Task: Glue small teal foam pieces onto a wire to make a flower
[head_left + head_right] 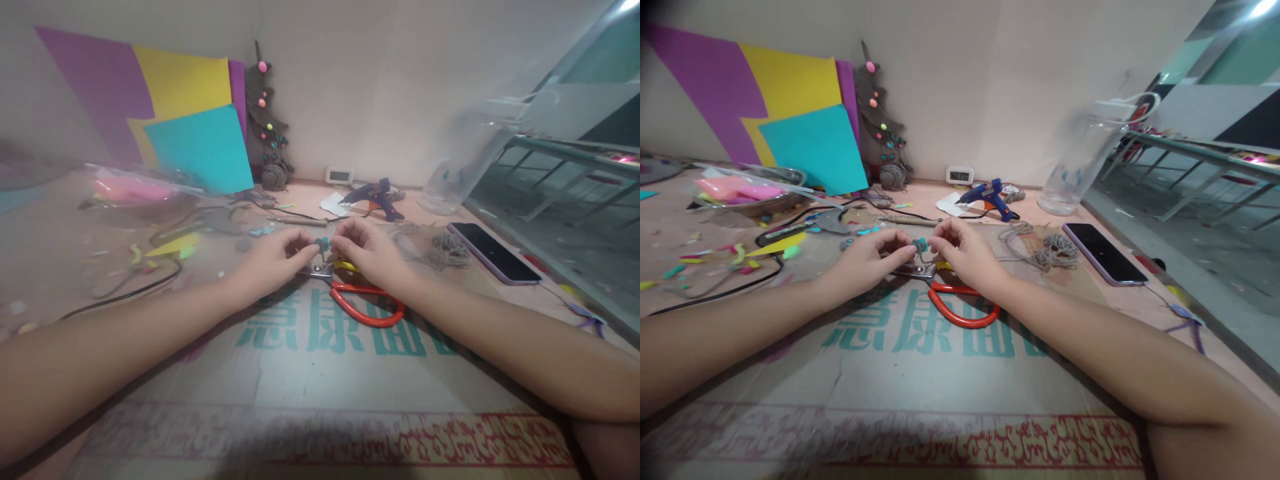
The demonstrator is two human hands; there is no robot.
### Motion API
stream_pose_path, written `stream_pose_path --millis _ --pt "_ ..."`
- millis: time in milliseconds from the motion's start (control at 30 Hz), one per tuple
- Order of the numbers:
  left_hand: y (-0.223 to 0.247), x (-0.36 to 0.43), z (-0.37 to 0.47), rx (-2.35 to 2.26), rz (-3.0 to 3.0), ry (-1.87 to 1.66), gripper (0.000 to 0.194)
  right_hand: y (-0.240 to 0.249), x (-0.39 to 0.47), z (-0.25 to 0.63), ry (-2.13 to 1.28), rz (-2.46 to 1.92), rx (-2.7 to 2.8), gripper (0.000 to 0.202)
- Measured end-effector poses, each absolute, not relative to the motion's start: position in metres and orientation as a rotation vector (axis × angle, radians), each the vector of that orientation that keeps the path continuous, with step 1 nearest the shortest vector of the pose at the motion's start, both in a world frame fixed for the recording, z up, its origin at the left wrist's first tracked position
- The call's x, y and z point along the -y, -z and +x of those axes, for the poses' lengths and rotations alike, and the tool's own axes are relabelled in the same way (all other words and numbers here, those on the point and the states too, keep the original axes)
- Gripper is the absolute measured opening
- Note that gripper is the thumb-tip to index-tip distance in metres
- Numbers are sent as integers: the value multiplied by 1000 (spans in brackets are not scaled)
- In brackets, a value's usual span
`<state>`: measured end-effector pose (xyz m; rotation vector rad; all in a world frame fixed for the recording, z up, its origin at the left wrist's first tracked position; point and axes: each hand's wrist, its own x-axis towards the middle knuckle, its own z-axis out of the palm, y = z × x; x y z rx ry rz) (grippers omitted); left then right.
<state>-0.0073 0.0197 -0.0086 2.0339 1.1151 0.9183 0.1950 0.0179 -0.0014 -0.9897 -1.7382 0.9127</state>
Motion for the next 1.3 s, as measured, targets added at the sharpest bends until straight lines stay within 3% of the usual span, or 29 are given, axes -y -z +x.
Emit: stream_pose_path --millis 567,1000,1300 --pt "9 -20 -8 -1107 2050 -914 27 4 -21 196 -899 -935 1748 9" --pt "10 -20 -8 -1108 2038 -914 29 5 -24 198 -827 -962 1805 36" --pt "7 -19 -7 -1109 2016 -920 26 3 -21 196 -850 -986 1771 14"
